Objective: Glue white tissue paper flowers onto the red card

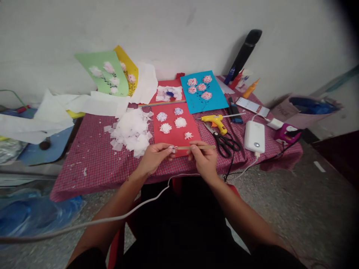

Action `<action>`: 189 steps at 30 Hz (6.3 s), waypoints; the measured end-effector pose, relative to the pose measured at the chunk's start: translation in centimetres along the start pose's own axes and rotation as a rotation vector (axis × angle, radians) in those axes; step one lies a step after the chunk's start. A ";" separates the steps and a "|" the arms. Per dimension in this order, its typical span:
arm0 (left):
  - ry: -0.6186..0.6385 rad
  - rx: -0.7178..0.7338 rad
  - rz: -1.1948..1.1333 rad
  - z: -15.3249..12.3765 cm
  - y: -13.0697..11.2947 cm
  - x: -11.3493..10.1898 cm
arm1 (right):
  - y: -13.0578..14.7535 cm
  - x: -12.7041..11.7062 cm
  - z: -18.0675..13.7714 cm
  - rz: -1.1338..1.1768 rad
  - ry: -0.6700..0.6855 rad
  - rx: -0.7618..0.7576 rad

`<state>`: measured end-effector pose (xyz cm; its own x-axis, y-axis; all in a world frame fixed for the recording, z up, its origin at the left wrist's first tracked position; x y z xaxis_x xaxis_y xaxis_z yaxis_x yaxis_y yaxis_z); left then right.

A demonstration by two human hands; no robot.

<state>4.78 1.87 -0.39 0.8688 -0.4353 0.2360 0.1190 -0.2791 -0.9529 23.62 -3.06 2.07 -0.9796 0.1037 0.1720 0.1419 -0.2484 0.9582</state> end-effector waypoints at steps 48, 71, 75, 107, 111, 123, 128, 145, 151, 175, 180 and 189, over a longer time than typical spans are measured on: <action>0.343 0.499 1.382 7.3 -3.0 8.2 | 1.8 -5.4 5.3 -0.342 0.212 -0.029; 0.287 0.452 1.312 8.9 -2.3 6.3 | -0.3 -6.0 7.4 -0.490 0.148 -0.026; 0.286 0.450 1.321 8.9 -2.3 6.4 | -0.2 -5.9 7.3 -0.478 0.132 -0.029; 0.224 0.492 1.299 8.6 -2.4 6.3 | 2.4 -4.1 8.4 -0.908 0.248 -0.133; 0.226 0.470 1.327 8.7 -2.3 6.3 | 2.3 -4.2 8.4 -0.883 0.246 -0.149; 0.208 0.466 1.309 8.6 -2.9 6.1 | 4.7 -5.2 7.2 -0.777 0.116 -0.169; 0.164 0.470 1.316 4.9 -3.6 5.8 | 5.3 -6.0 5.2 -0.539 0.055 -0.099; -0.292 0.113 1.568 3.2 -7.0 -9.0 | 0.7 -1.5 -0.4 -0.205 0.155 0.096; -0.363 0.218 0.925 1.5 -7.4 -9.0 | 1.5 -0.7 0.1 -0.236 0.146 0.037; -0.132 0.131 0.331 1.0 -2.7 -3.7 | 1.0 2.3 -0.6 -0.338 0.242 -0.044; -0.118 0.126 0.319 1.1 -2.2 -3.7 | 0.2 1.9 -0.8 -0.317 0.248 -0.012; -0.017 0.134 0.364 0.5 -3.0 -2.0 | -0.1 1.3 -1.0 -0.197 0.198 0.055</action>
<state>2.90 3.97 1.90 0.8733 -0.4711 -0.1241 -0.1377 0.0056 -0.9905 22.16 -3.88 1.94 -0.9970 -0.0465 -0.0615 -0.0517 -0.1891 0.9806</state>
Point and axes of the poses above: each hand's wrist, its own z-axis towards the middle knuckle, its own x-axis out of the palm, y = z × x, the point moved 7 cm from there along z, towards the middle knuckle, and after that the axes turned 10 degrees about y, right-handed, at the moved point
